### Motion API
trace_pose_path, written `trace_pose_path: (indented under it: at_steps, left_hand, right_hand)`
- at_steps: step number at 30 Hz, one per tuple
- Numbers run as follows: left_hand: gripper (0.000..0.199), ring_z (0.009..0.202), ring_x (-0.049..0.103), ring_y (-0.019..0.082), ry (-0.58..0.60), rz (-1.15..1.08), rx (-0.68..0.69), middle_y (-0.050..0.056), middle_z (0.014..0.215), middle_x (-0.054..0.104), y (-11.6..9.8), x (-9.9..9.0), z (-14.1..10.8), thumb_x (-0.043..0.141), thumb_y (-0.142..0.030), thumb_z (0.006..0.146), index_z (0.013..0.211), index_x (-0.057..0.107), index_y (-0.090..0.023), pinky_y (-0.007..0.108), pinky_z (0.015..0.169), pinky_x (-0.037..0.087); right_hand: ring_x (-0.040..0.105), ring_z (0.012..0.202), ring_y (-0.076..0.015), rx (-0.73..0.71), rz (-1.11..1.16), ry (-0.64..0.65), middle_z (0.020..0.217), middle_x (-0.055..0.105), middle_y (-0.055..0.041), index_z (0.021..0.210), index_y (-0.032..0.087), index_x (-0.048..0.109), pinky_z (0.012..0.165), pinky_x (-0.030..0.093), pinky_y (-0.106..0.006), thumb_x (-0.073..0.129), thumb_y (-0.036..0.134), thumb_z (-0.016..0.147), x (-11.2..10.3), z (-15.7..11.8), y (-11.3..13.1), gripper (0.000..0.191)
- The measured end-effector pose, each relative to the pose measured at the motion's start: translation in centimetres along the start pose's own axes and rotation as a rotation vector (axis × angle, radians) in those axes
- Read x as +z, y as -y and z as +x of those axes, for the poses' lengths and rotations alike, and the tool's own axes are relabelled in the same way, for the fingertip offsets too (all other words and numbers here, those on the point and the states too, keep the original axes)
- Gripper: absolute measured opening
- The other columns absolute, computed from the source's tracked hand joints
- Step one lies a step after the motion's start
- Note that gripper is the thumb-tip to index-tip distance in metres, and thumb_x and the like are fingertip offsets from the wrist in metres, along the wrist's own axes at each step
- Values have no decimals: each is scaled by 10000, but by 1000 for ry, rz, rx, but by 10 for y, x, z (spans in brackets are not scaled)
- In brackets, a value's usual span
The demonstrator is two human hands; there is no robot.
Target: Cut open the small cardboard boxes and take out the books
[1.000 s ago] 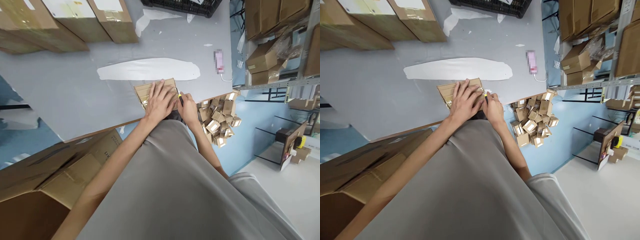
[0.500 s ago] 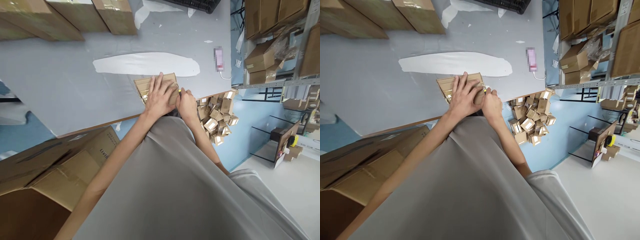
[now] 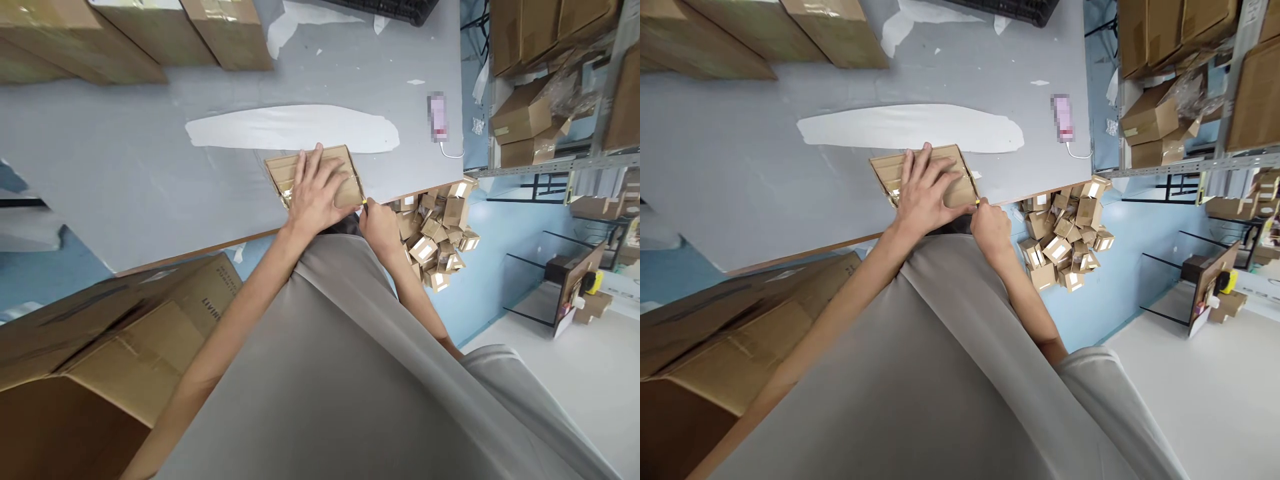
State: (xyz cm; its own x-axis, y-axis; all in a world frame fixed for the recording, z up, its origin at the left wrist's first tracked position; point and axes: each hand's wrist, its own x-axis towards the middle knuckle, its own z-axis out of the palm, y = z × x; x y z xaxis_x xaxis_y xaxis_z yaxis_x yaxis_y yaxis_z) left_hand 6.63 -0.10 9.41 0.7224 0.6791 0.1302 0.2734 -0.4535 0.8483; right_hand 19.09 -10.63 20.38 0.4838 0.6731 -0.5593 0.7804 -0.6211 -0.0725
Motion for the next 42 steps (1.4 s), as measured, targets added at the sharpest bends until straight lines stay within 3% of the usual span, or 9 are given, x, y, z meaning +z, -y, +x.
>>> trace_pose_path:
  at_steps: [4,8,11,15,20,25,28,31,42]
  left_hand:
    - [687,1763,272,496,-12,-3,-1,93,1653,651,-1,0,0,852,-730,882,1430,731,-335,799,1448,60]
    - [729,1754,311,474,-18,22,-15,89,1709,604,0,-3,-2,838,-717,904,1518,675,-359,775,1453,109]
    - [779,1755,323,447,-44,87,-62,100,1793,516,10,-16,-14,751,-766,958,1608,602,-362,746,1453,159]
    - [841,1756,319,448,-131,162,-160,127,1822,465,34,-51,-49,678,-826,977,1674,549,-373,744,1437,200]
    - [843,1744,340,453,-194,216,-278,136,1821,455,56,-94,-99,598,-856,996,1696,537,-390,743,1417,247]
    - [674,1643,507,396,-371,171,-414,150,1727,542,57,-108,-137,522,-687,1096,1673,598,-347,624,1342,468]
    - [569,1471,662,346,-494,77,-525,133,1572,645,54,-107,-152,537,-546,1106,1629,658,-358,541,1220,608]
    - [538,1384,721,307,-519,-2,-569,103,1478,697,56,-100,-156,565,-454,1089,1607,688,-377,490,1204,627]
    - [540,1481,694,281,-399,-268,-547,112,1567,730,84,-22,-114,531,-469,1092,1554,727,-271,509,1299,537]
  right_hand:
    - [807,1146,-401,-24,22,12,1192,847,-223,1435,135,704,1030,567,-459,513,226,1142,-5,-10,-8,362]
    - [807,1104,-378,-21,157,-122,1177,850,-178,1401,199,711,971,557,-414,494,356,1173,-3,-2,-28,352]
    - [801,1044,-353,45,264,-222,1101,840,-179,1218,197,730,938,560,-396,516,479,1172,8,25,-49,357]
    - [785,846,-238,70,514,-182,961,830,-117,1035,207,686,866,578,-330,526,500,1169,39,79,-64,360]
    - [776,836,-174,-24,798,-13,1049,827,-106,1033,195,665,800,579,-279,569,566,1134,76,129,-35,396]
    - [708,869,-200,-147,670,70,896,774,-66,853,227,614,830,542,-289,633,441,1100,89,136,11,327]
    - [661,860,-215,-231,555,55,882,770,-68,834,236,619,839,515,-301,593,400,1102,86,124,24,315]
    - [661,880,-247,-258,477,-3,945,797,-97,909,225,681,849,514,-327,570,445,1109,76,109,21,317]
    - [724,968,-285,-222,396,-118,1124,863,-149,1228,147,811,939,544,-355,529,539,1106,35,85,-49,499]
